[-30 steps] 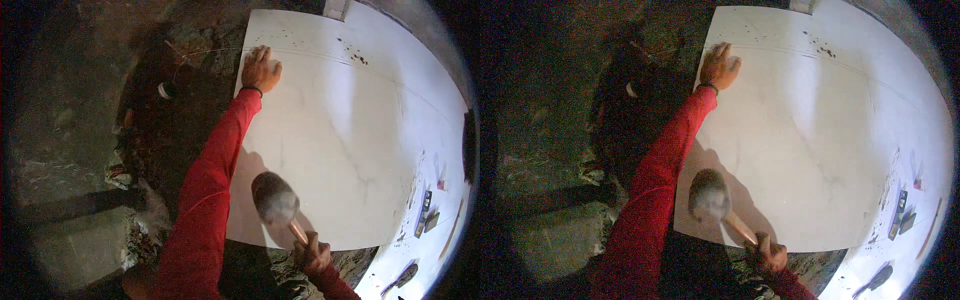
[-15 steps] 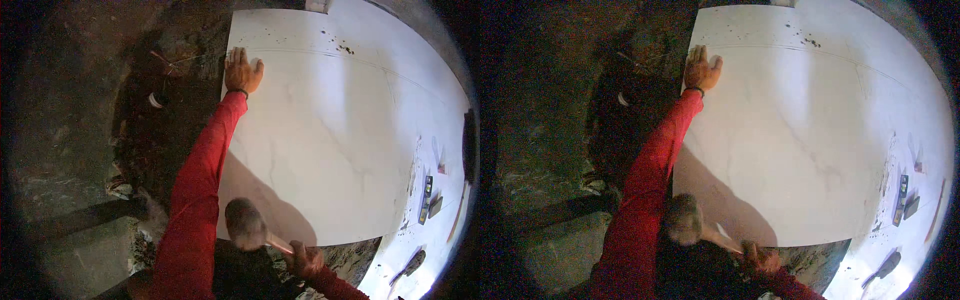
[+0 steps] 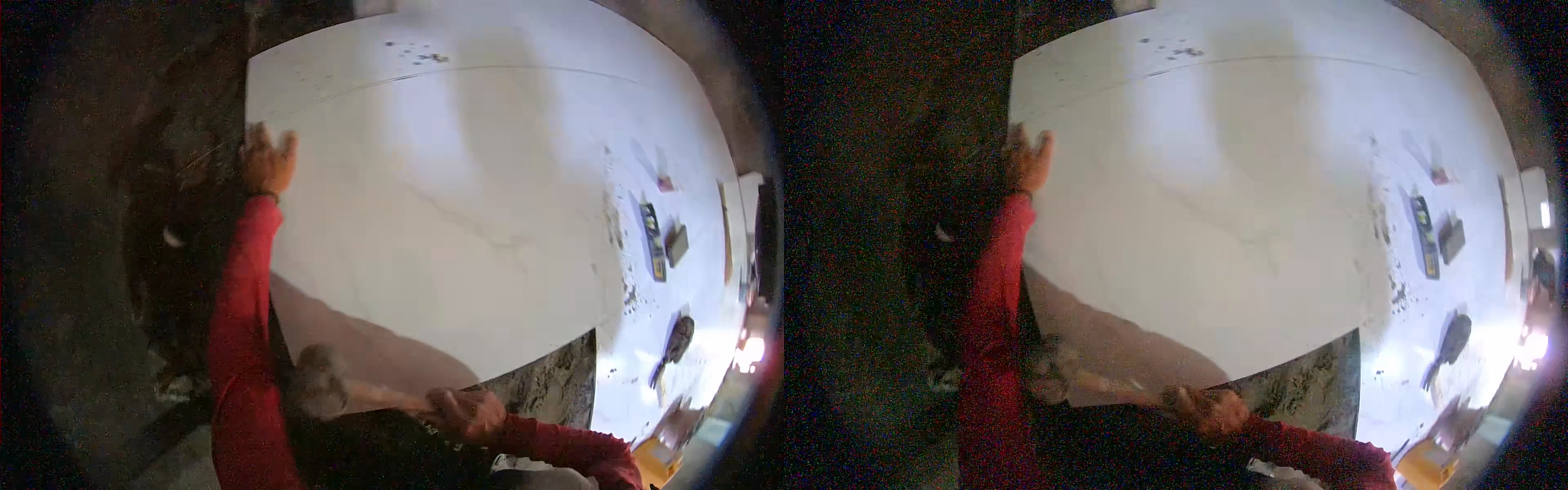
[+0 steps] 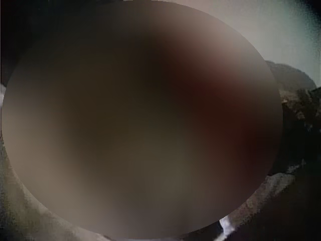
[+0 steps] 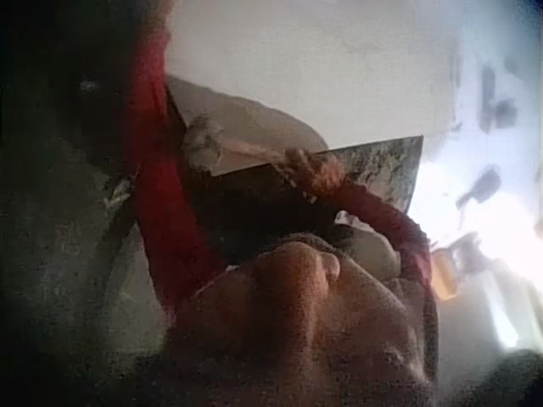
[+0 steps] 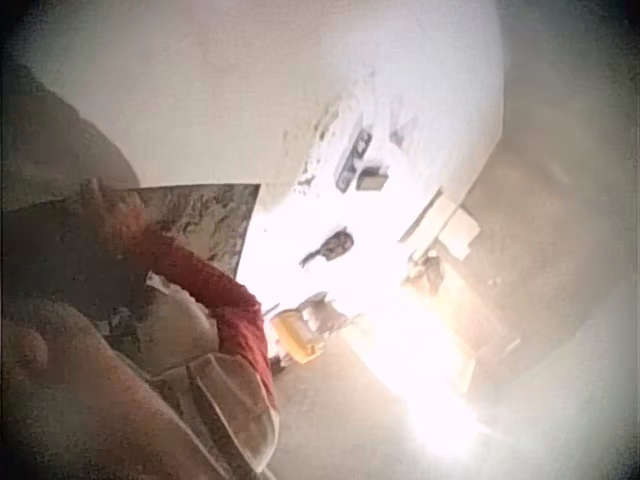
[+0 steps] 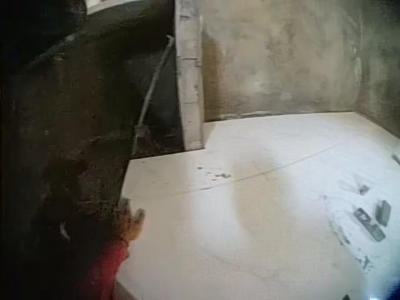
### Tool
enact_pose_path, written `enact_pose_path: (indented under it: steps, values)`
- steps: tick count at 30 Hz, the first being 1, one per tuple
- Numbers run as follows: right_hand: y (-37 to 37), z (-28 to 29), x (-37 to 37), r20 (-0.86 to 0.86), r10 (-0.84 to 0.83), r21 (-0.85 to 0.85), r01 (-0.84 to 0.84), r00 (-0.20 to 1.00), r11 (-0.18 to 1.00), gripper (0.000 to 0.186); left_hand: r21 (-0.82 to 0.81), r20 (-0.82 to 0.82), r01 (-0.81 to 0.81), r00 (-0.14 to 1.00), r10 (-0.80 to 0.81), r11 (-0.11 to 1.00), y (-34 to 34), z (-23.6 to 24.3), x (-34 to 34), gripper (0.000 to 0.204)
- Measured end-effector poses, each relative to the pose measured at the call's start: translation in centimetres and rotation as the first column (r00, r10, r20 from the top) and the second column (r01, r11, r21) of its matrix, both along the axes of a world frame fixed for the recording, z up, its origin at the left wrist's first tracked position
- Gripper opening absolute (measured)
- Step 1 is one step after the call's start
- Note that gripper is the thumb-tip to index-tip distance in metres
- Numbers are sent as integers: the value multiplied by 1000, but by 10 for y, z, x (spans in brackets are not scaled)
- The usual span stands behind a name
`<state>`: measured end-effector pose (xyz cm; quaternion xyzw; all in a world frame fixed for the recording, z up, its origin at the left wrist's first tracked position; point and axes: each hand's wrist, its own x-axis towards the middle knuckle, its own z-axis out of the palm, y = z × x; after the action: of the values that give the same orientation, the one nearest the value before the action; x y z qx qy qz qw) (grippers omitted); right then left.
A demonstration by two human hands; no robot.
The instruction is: The person places a large white tile onto a bed of mortar, strikes it repeatedly with a rubber mallet to level it, and wipes the tile surface with a cloth.
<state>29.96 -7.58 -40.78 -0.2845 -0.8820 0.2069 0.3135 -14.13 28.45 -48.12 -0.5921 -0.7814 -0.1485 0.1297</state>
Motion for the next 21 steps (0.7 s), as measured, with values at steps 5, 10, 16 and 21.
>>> enact_pose_path:
  steps: [5,10,16,21]
  values:
    - [21,2,9,304,32,-372,88,952,924,46,-138,25,-10,1000,14,990,2,8,18,80]
    - [42,35,2,61,-174,-325,184,983,928,38,-192,-43,10,999,-18,981,27,3,59,79]
    - [66,55,23,219,-312,-484,381,924,788,31,-108,-7,324,945,-327,940,63,9,205,81]
    - [65,21,47,486,-328,-429,548,810,718,32,-196,36,332,943,-332,923,67,32,228,78]
